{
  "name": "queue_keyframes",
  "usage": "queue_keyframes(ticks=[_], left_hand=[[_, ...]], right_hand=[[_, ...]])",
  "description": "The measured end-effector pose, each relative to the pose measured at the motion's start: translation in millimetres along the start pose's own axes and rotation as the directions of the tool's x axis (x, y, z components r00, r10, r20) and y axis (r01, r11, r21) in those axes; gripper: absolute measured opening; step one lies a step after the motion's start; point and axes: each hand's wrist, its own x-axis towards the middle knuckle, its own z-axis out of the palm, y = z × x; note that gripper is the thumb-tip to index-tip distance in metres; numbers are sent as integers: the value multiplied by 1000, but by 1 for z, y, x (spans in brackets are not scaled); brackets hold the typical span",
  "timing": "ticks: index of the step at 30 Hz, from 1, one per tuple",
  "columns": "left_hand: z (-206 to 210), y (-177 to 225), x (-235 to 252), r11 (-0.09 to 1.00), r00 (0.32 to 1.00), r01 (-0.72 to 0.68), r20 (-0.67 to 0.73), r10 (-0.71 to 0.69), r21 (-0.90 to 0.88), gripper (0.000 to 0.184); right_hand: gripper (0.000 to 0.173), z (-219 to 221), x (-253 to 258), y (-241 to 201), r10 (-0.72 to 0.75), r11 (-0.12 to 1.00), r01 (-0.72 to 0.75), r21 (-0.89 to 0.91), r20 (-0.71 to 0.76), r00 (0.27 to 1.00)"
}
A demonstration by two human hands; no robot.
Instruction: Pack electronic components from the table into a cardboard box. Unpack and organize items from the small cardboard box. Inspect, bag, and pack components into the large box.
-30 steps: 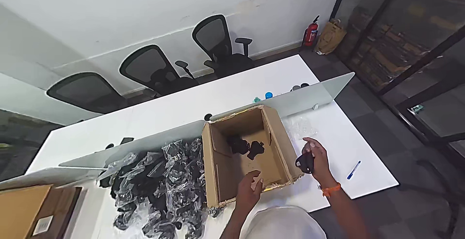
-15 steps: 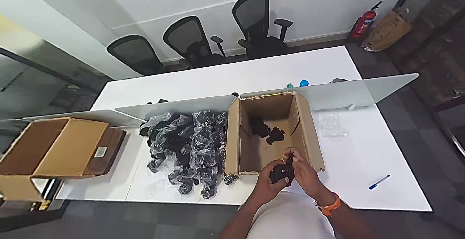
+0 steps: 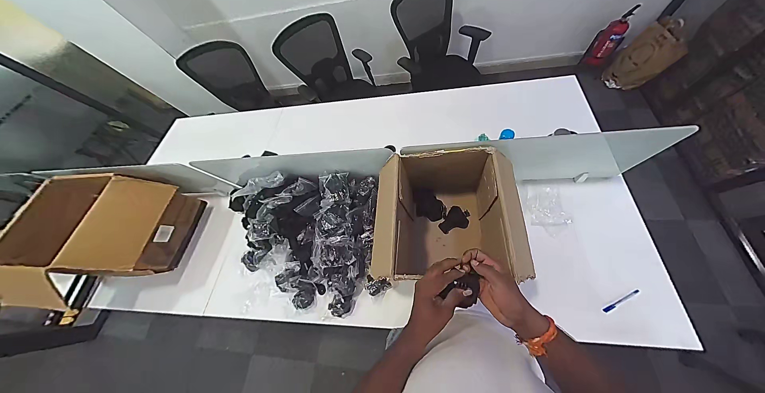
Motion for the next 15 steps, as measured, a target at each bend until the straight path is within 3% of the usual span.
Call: queue_keyframes(ticks=[3, 6, 7, 9, 12, 15], left_hand=[[-7, 0, 3, 1000, 1000, -24, 3, 24, -2, 16], [-15, -1, 4, 998, 999, -23, -27, 22, -59, 16], [-18, -1, 3, 996, 999, -5, -39, 2, -87, 18], [-23, -3, 4, 990, 998, 33, -50, -40, -135, 19], [-26, -2, 4, 980, 996, 74, -36, -82, -185, 19], [-27, 1, 3, 984, 997, 73, 11, -72, -165, 20]], right_hand=[[22, -5, 2, -3, -74, 961, 83, -265, 41, 996], [46, -16, 0, -16, -141, 712, 132, -689, 44, 989], [57, -18, -1, -21, -139, 636, 108, -764, 24, 990], [66, -21, -5, -32, -108, 583, 52, -811, -14, 994], [41, -18, -15, -49, -60, 566, 39, -824, 6, 998], [25, -10, -24, -54, -105, 462, 188, -867, 157, 982]])
